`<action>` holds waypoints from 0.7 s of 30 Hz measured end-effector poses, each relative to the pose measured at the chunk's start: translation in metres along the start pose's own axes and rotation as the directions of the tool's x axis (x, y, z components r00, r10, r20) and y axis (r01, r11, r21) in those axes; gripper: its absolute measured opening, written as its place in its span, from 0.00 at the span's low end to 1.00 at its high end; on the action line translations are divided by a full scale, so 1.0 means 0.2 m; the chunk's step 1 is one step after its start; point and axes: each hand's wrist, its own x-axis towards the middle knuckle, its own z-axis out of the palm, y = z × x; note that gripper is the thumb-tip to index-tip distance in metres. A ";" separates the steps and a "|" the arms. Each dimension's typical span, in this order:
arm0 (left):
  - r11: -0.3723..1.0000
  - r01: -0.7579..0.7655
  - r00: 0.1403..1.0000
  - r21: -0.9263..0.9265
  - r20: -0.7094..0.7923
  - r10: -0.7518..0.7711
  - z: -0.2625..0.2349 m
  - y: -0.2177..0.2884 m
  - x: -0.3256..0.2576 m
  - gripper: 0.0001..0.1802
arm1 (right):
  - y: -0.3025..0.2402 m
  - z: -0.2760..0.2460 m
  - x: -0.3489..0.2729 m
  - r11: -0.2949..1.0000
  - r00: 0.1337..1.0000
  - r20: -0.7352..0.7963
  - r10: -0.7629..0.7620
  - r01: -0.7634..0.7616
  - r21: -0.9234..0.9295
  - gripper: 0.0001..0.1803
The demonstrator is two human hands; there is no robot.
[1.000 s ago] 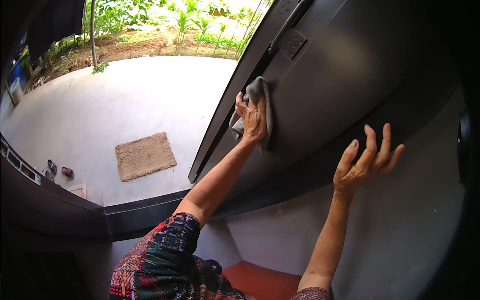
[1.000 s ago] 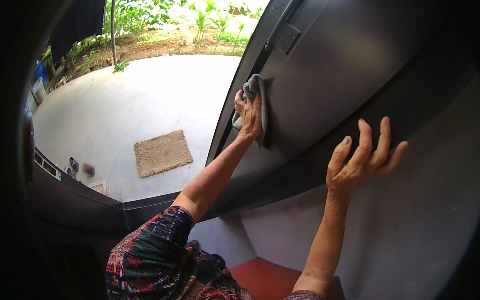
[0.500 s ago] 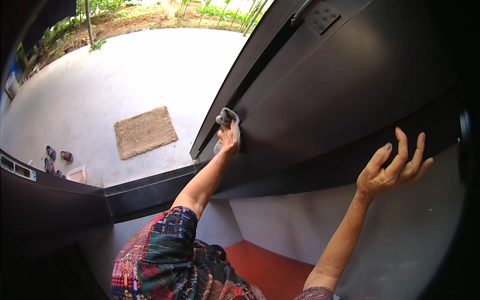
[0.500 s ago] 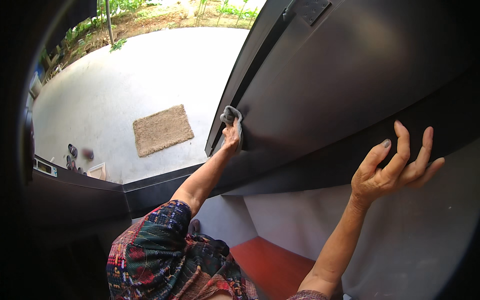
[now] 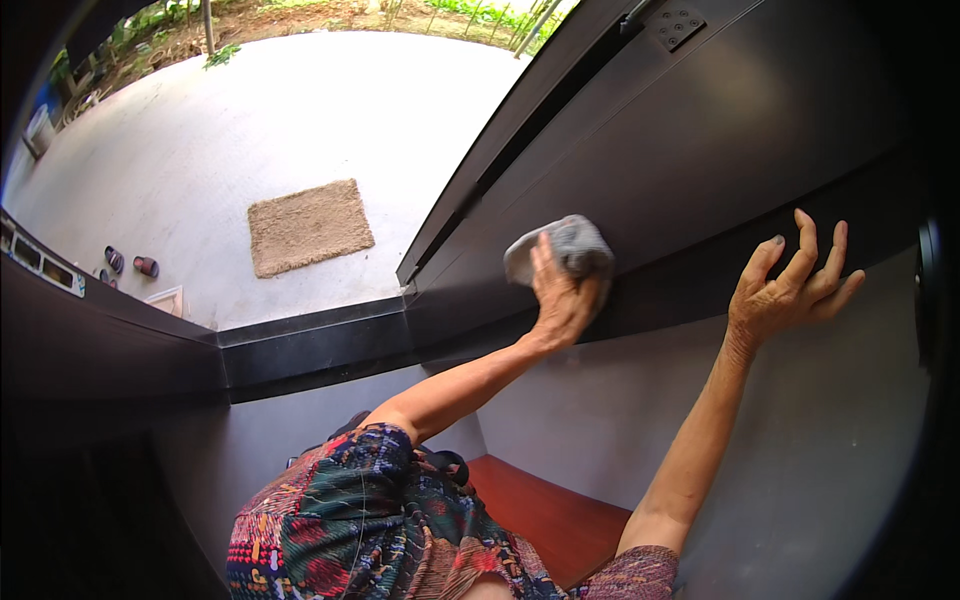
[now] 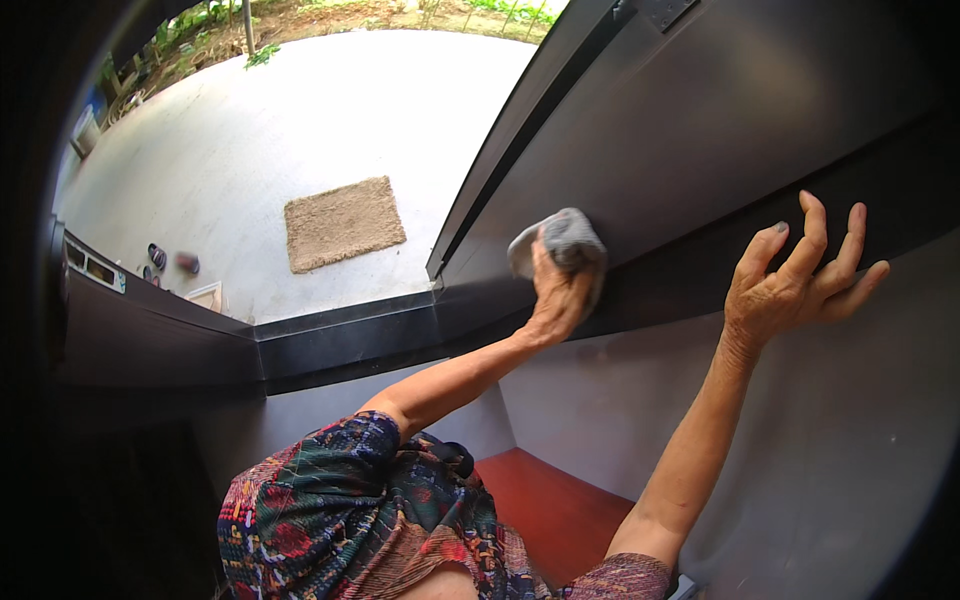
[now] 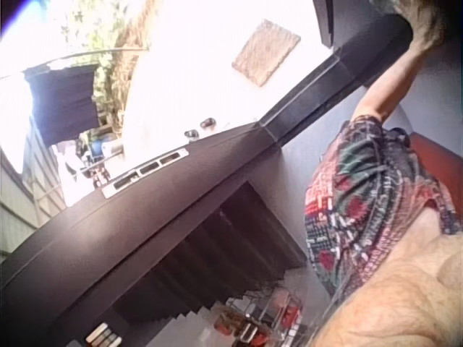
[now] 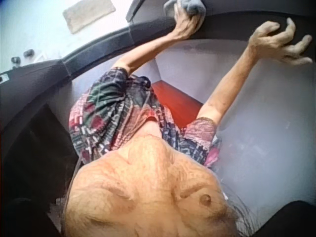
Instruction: The person wipes a white wall and a dark door frame with a grey cloth. They move items on a nearby table, including a pink bowl and a digital scale, to reach the wall surface. The person continues wiping the wall and the door frame, moving along the wall and down the stairs.
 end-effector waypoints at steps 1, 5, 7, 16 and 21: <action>0.996 -0.090 0.995 0.018 0.049 0.089 0.01 0.16 0.02 0.47 | 0.01 0.02 0.01 1.000 1.000 0.007 -0.013 0.013 0.001 0.12; 0.940 -0.331 0.937 0.078 0.148 0.318 -0.03 0.53 0.15 0.42 | -0.03 0.01 0.11 0.999 0.998 -0.030 -0.046 0.047 0.024 0.12; 0.916 -0.378 0.926 0.137 0.080 0.370 -0.04 0.54 0.22 0.42 | -0.01 -0.01 0.12 0.997 0.996 -0.034 -0.083 0.083 -0.003 0.11; 0.998 -0.018 0.973 0.064 -0.228 0.032 -0.22 -0.33 0.26 0.30 | 0.06 -0.07 0.12 0.986 0.984 -0.071 -0.162 0.164 0.023 0.09; 0.814 0.579 0.681 -0.052 -0.518 -0.518 -0.29 -0.96 -0.04 0.31 | 0.02 -0.13 0.17 0.978 0.978 -0.106 -0.181 0.191 0.083 0.07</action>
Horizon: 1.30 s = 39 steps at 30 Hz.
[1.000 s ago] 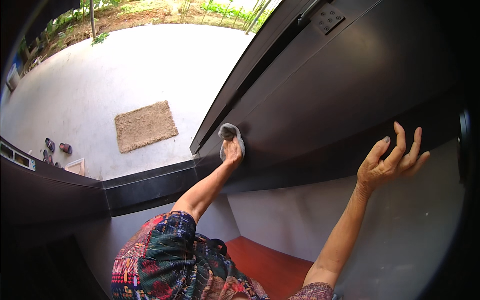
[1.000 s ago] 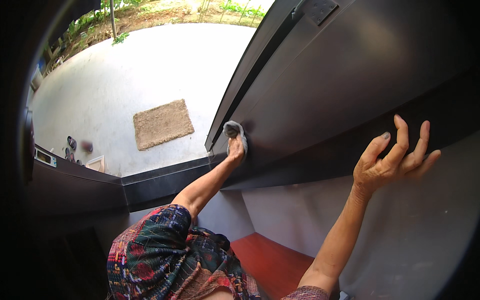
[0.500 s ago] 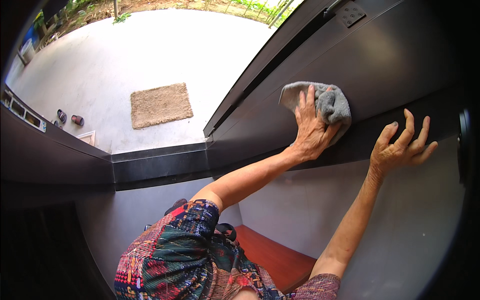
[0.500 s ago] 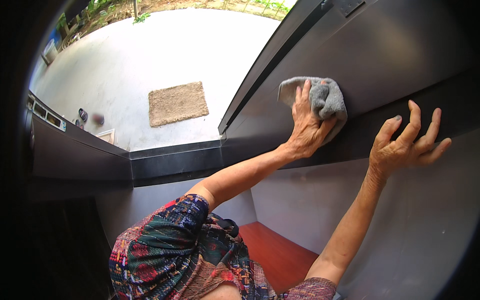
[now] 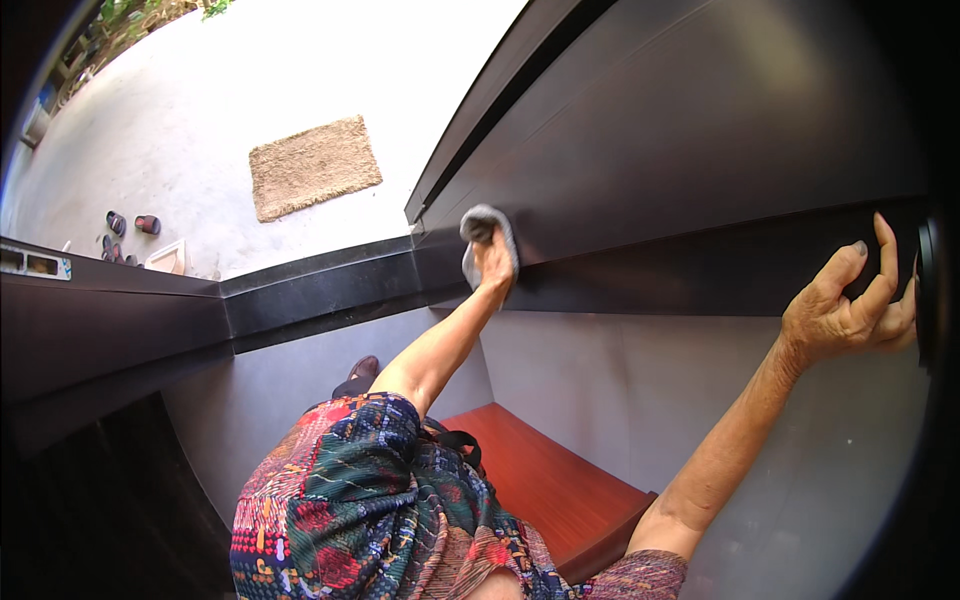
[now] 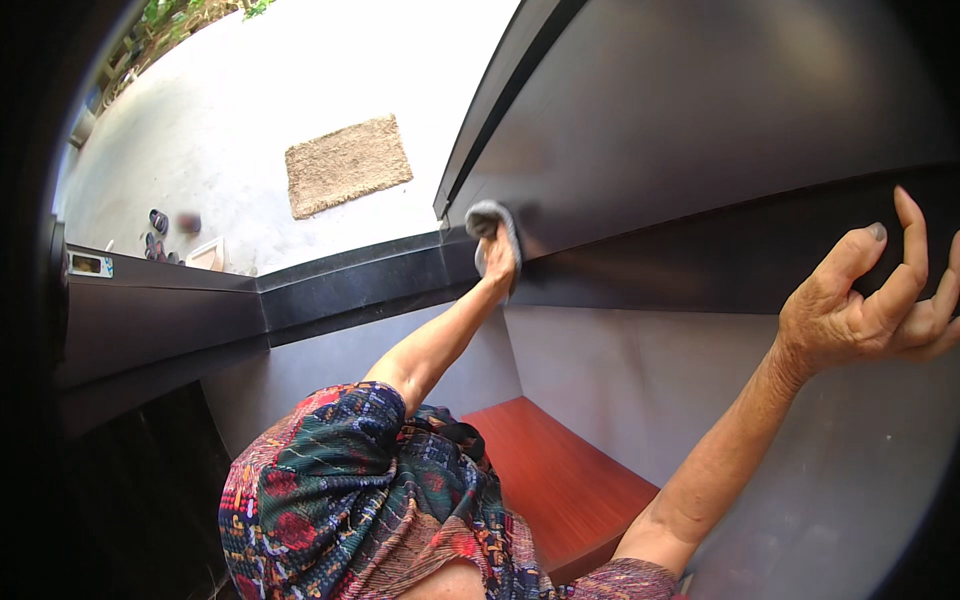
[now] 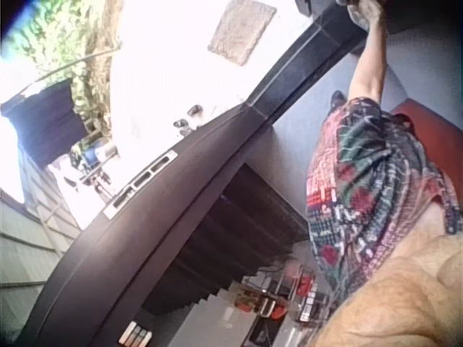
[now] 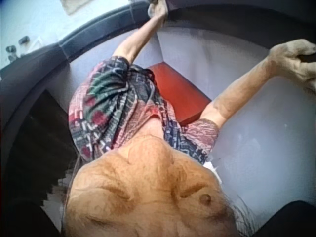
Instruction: The person wipes a white wall and a dark door frame with a grey cloth. They move items on a nearby table, including a pink bowl and a digital scale, to reach the wall surface. The person continues wiping the wall and the door frame, moving along the wall and down the stairs.
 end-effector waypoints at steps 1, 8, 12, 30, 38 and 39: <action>0.981 0.173 0.980 0.082 0.089 -0.181 -0.02 -0.10 -0.01 0.35 | 0.00 0.00 0.01 1.000 1.000 0.004 -0.007 0.007 -0.009 0.07; 0.803 0.593 0.766 -0.050 0.340 -0.545 -0.13 -0.11 -0.24 0.37 | 0.05 0.11 0.05 0.995 0.997 0.074 -0.028 0.021 0.099 0.09; 0.984 0.131 0.920 -0.118 0.384 -0.076 -0.02 -0.21 -0.32 0.30 | -0.04 0.18 0.06 0.998 1.000 0.007 0.014 -0.015 0.064 0.10; 0.336 -0.930 0.342 -0.149 -0.017 0.939 -0.18 1.14 -0.74 0.33 | 0.03 0.01 -0.03 0.998 0.998 0.021 0.061 -0.061 -0.005 0.11; 0.818 -0.576 0.817 -0.003 -0.039 0.575 -0.04 0.97 -0.31 0.22 | 0.06 -0.01 -0.01 0.990 0.999 0.014 -0.038 0.036 0.138 0.12; 0.882 -0.464 0.884 -0.077 0.014 0.467 -0.07 0.94 -0.28 0.23 | 0.05 -0.03 -0.01 0.989 0.999 0.014 -0.029 0.027 0.143 0.12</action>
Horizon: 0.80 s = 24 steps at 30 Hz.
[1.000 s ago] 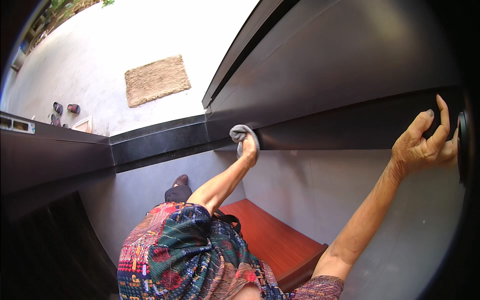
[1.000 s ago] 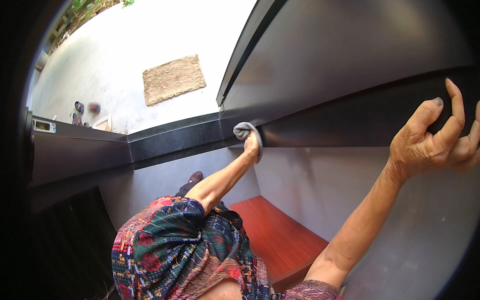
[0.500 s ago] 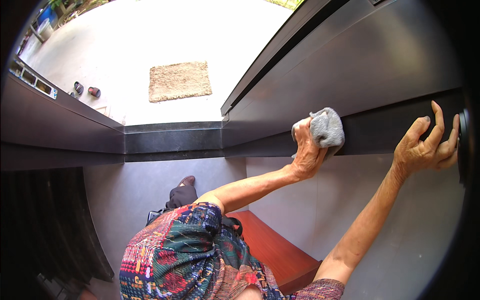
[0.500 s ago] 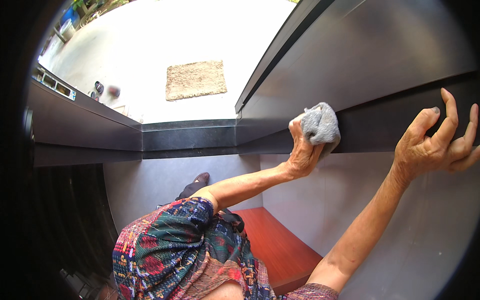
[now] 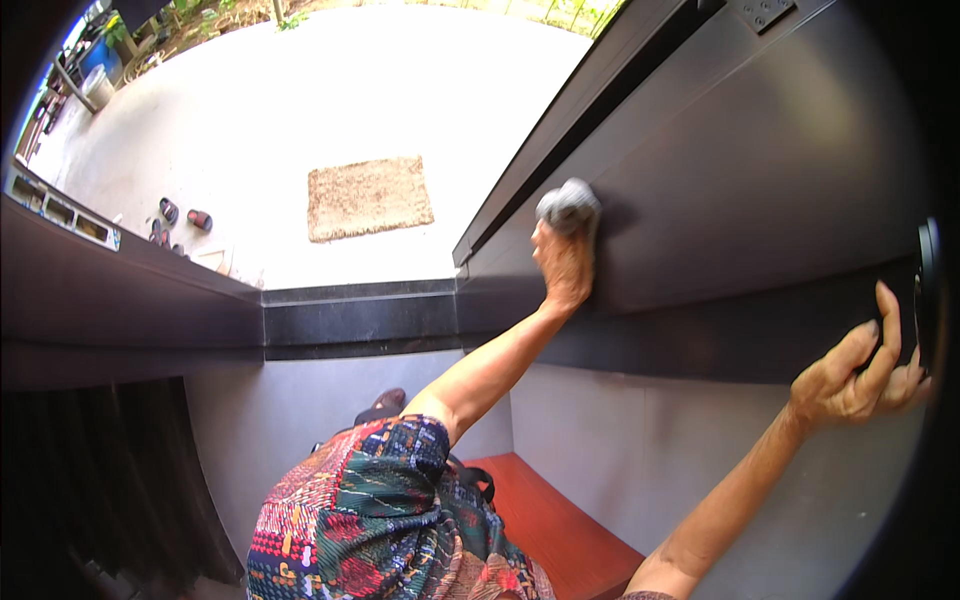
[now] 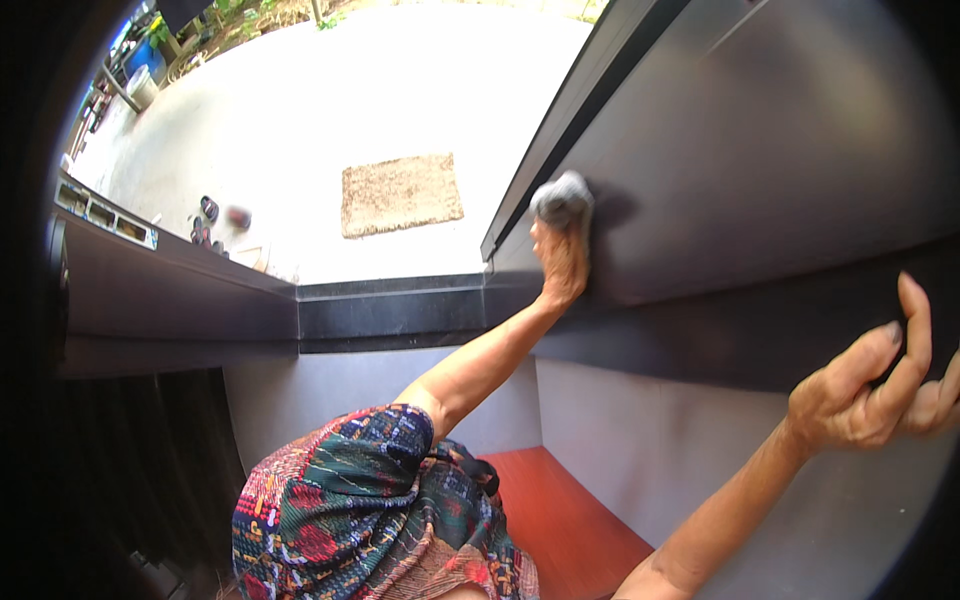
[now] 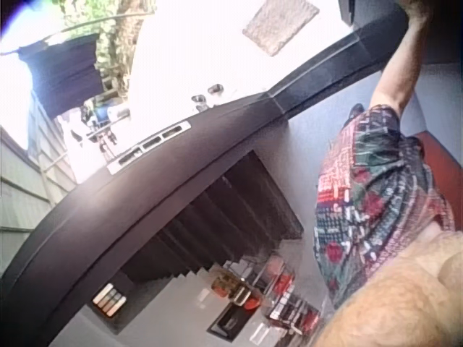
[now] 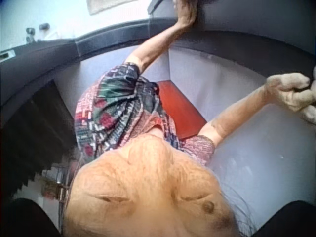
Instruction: The person wipes a white wall and a dark door frame with a grey cloth. They move items on a nearby table, including a pink bowl and a digital scale, to reach the wall surface. The person continues wiping the wall and the door frame, moving along the wall and down the stairs.
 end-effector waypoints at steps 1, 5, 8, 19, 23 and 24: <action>0.978 0.175 0.984 0.116 0.010 -0.178 -0.01 -0.09 0.01 0.26 | -0.02 0.00 0.00 1.000 1.000 -0.008 0.009 -0.009 0.018 0.13; 0.867 0.388 0.920 0.313 -0.075 -0.384 -0.08 -0.49 -0.03 0.22 | -0.04 -0.02 -0.02 0.999 0.999 0.031 0.033 -0.034 0.023 0.14; 0.683 0.358 0.929 0.637 -0.171 -0.327 -0.07 -1.18 -0.14 0.14 | -0.09 0.01 0.01 0.996 0.997 0.037 0.061 -0.063 0.059 0.14; 0.990 -0.093 0.990 0.109 0.113 0.080 -0.10 -0.29 -0.37 0.11 | -0.09 0.00 -0.06 0.992 0.992 0.027 0.121 -0.119 -0.045 0.14; 0.791 0.041 0.917 -0.610 0.337 0.213 -0.02 0.26 -0.29 0.12 | -0.11 0.00 -0.02 0.984 0.987 -0.004 0.159 -0.158 -0.084 0.15; 0.879 -0.143 0.858 -0.454 0.386 0.339 -0.07 0.45 -0.31 0.16 | -0.11 0.00 -0.03 0.980 0.985 -0.006 0.170 -0.170 -0.100 0.15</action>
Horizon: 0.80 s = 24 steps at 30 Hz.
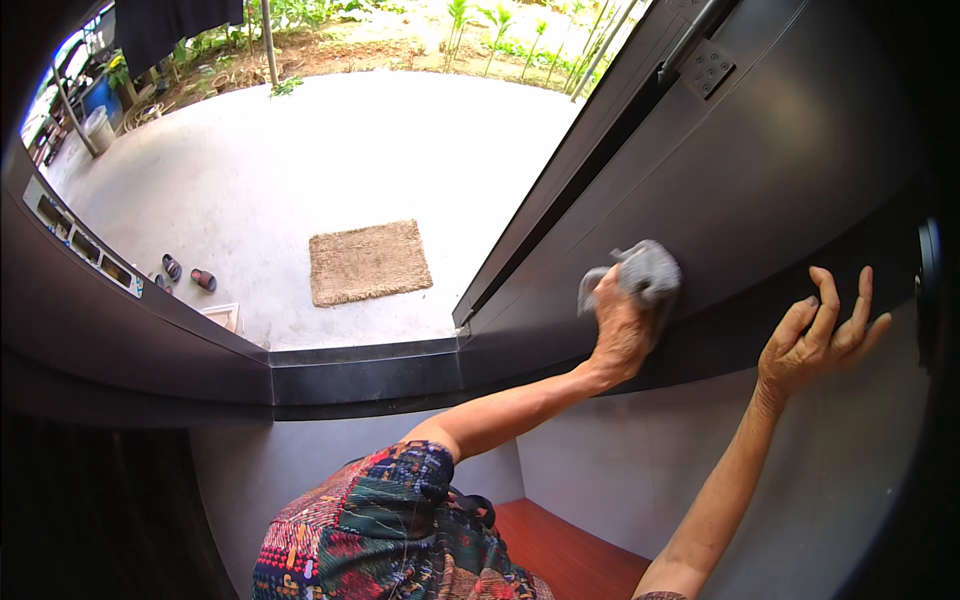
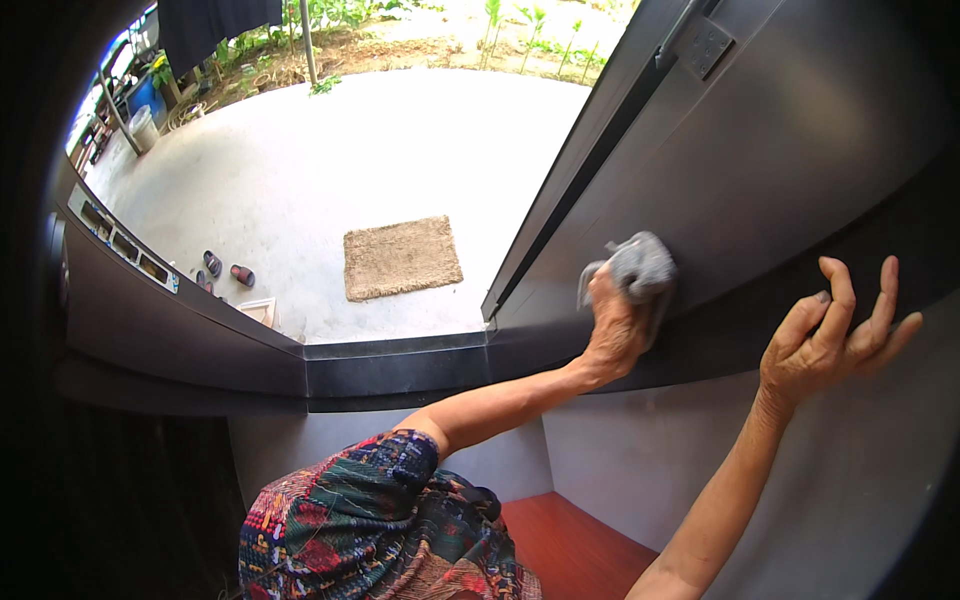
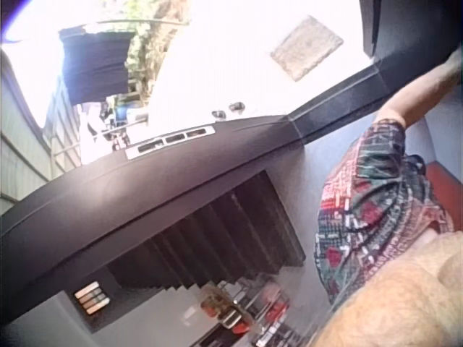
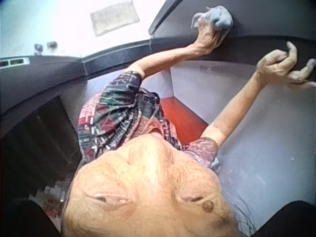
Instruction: The person wipes a white wall and a dark door frame with a grey cloth. They move items on a nearby table, including a pink bowl and a digital scale, to reach the wall surface. The person continues wiping the wall and the door frame, moving along the wall and down the stairs.
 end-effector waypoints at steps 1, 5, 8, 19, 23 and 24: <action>0.941 -0.235 0.970 0.244 0.001 0.242 0.06 0.11 0.02 0.22 | 0.00 -0.02 0.02 1.000 1.000 0.009 0.003 -0.003 -0.017 0.15; 0.688 -0.572 0.813 0.446 0.196 0.549 0.21 0.33 0.11 0.39 | 0.00 -0.03 0.03 0.997 0.997 0.037 0.067 -0.068 0.026 0.11; 0.534 -0.634 0.746 0.559 0.260 0.613 0.12 0.23 0.11 0.41 | -0.04 -0.04 0.03 0.981 0.985 0.117 0.128 -0.144 0.134 0.12; 0.562 -0.345 0.882 0.752 0.465 -0.081 -0.48 -0.46 -0.32 0.29 | -0.29 -0.35 -0.39 0.843 0.855 0.389 0.344 -0.463 0.273 0.31; 0.922 0.221 0.699 0.316 0.608 -0.376 -0.61 -0.37 -0.51 0.24 | -0.61 -0.58 -0.80 0.566 0.608 0.663 0.438 -0.759 0.322 0.33; 0.803 0.539 0.599 0.256 0.554 -0.579 -0.57 -0.27 -0.57 0.21 | -0.71 -0.65 -0.89 0.538 0.490 0.759 0.428 -0.813 0.221 0.35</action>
